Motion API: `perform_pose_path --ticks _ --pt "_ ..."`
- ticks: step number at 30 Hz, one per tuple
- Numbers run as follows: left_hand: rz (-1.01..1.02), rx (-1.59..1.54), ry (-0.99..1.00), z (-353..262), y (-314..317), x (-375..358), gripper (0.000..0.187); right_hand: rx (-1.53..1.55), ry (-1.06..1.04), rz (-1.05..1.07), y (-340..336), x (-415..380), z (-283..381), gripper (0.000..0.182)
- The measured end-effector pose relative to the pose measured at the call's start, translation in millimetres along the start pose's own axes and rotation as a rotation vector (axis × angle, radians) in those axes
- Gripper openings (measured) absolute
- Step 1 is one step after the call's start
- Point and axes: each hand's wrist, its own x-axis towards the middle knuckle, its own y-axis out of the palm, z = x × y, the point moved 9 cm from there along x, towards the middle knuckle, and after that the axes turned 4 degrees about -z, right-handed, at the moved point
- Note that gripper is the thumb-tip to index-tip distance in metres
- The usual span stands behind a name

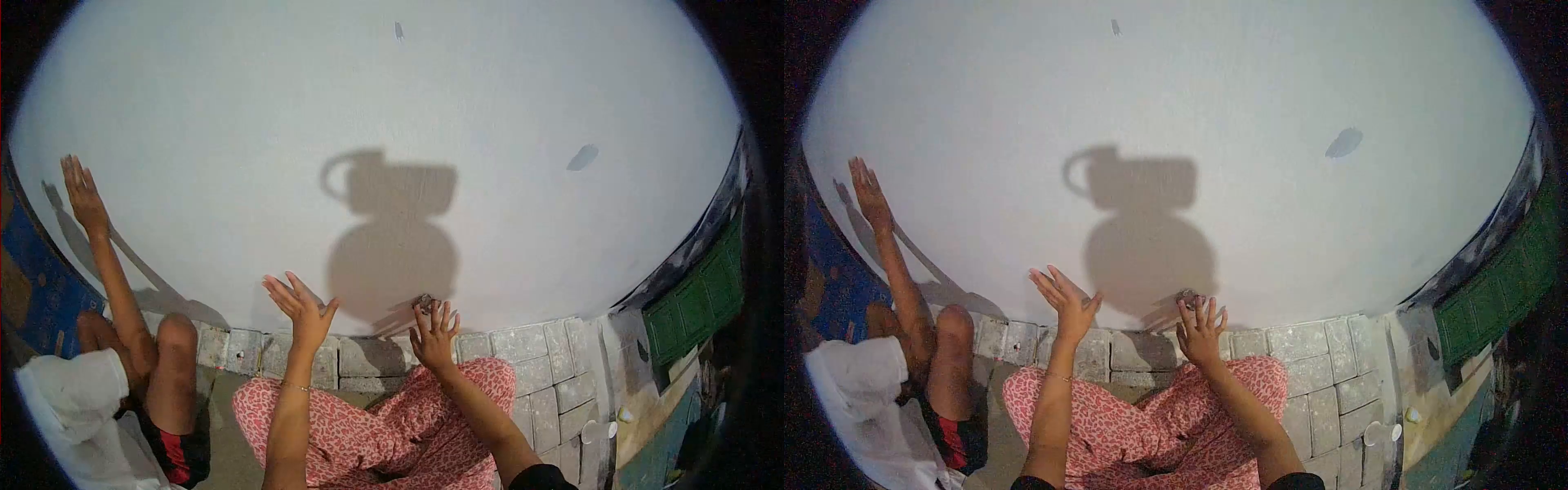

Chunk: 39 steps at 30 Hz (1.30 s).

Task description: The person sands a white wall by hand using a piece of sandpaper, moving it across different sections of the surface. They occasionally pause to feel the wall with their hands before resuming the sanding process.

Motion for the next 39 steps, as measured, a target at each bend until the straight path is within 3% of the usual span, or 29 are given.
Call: perform_pose_path --ticks 22,39 --pt "-0.017 0.033 0.015 -2 -3 0 0.121 0.010 -0.020 -0.043 1 -2 2 0.060" --pt "-0.013 -0.049 0.024 0 -1 0 0.119 0.041 0.006 -0.126 -4 -2 -7 0.040"
